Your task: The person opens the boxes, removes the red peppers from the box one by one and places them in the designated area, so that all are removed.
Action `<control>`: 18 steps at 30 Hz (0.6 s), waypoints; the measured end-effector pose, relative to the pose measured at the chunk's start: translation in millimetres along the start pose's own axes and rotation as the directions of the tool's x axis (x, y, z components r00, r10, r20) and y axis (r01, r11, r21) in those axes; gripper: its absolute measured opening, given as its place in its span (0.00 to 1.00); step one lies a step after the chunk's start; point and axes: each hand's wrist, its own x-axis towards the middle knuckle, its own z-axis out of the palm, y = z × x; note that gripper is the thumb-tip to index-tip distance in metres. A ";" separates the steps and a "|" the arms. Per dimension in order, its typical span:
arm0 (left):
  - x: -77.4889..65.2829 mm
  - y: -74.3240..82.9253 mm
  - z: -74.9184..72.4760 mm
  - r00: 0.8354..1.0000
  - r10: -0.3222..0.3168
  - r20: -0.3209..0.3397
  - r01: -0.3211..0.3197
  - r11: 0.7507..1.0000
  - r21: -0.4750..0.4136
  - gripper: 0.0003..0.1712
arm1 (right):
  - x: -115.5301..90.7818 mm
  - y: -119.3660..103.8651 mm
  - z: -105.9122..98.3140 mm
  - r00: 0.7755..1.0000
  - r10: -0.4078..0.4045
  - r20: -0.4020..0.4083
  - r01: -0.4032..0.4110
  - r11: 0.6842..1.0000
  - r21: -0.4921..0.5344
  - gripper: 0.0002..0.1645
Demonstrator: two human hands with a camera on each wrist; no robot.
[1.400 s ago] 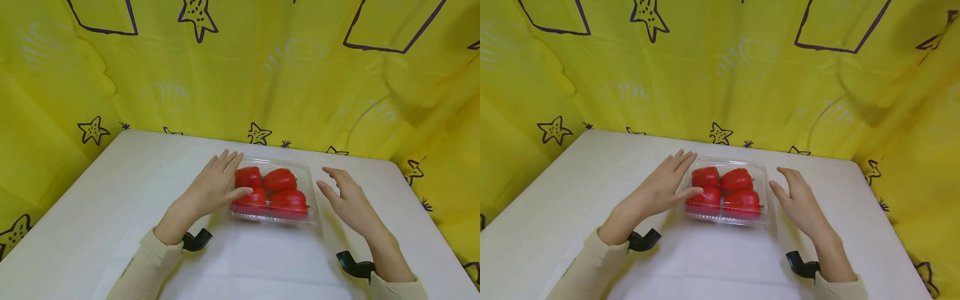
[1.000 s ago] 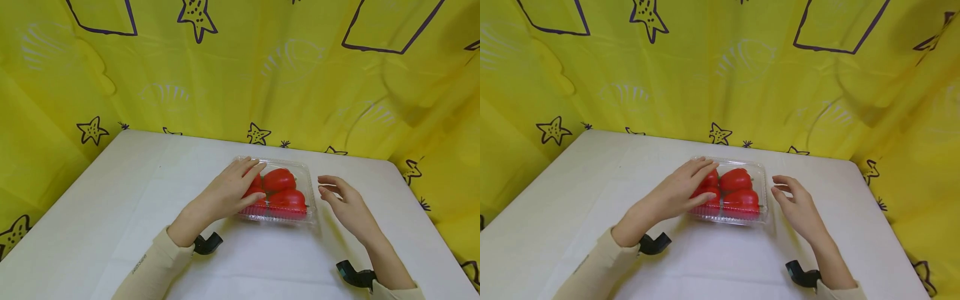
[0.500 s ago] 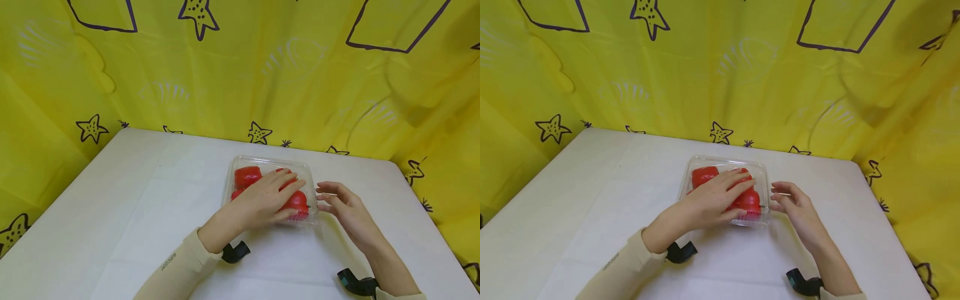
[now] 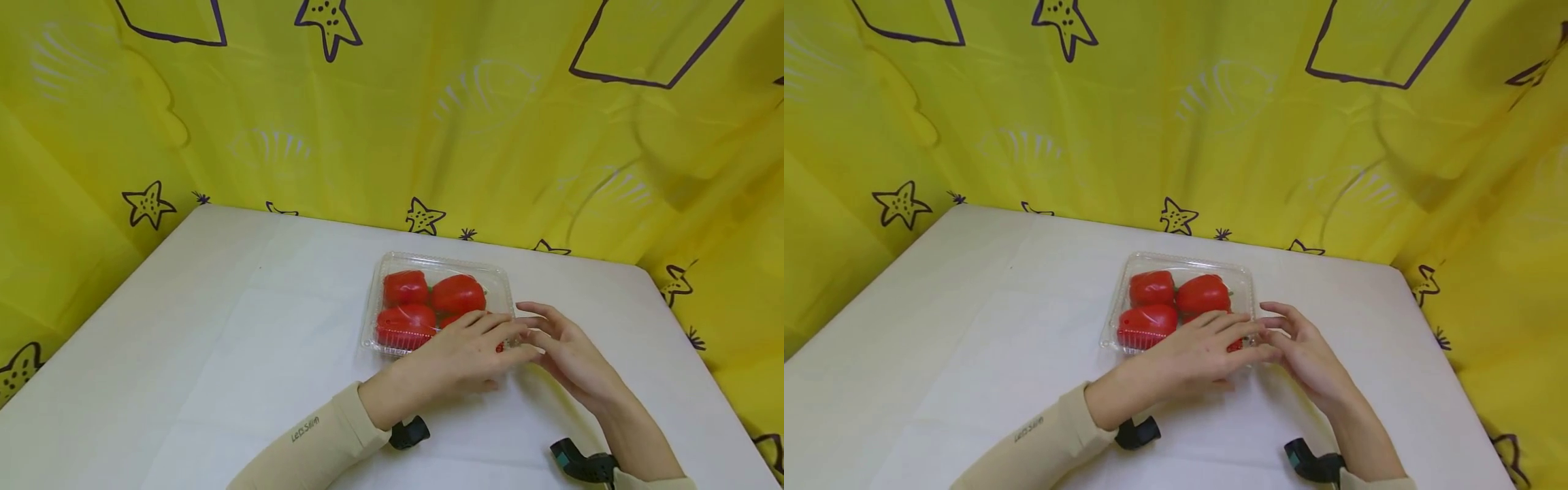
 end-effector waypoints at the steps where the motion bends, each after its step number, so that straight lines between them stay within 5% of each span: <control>1: -0.8 0.6 1.3 1.000 -0.005 -0.021 0.005 1.000 0.005 0.28 | 0.7 0.5 -0.9 1.000 0.006 0.011 -0.006 1.000 0.006 0.28; 7: -2.1 1.7 3.3 0.998 -0.018 -0.052 0.020 0.999 0.025 0.19 | 3.6 5.0 -6.0 0.994 0.026 0.107 -0.036 0.995 0.094 0.30; 13: -2.0 0.3 3.1 1.000 -0.023 -0.017 0.023 0.999 -0.040 0.19 | 5.9 10.1 -12.2 0.980 0.039 0.193 -0.080 0.974 0.211 0.25; 18: -1.7 1.9 4.5 1.000 -0.008 -0.020 0.007 1.000 -0.009 0.19 | 4.9 13.0 -16.4 0.964 -0.003 0.265 -0.086 0.942 0.324 0.26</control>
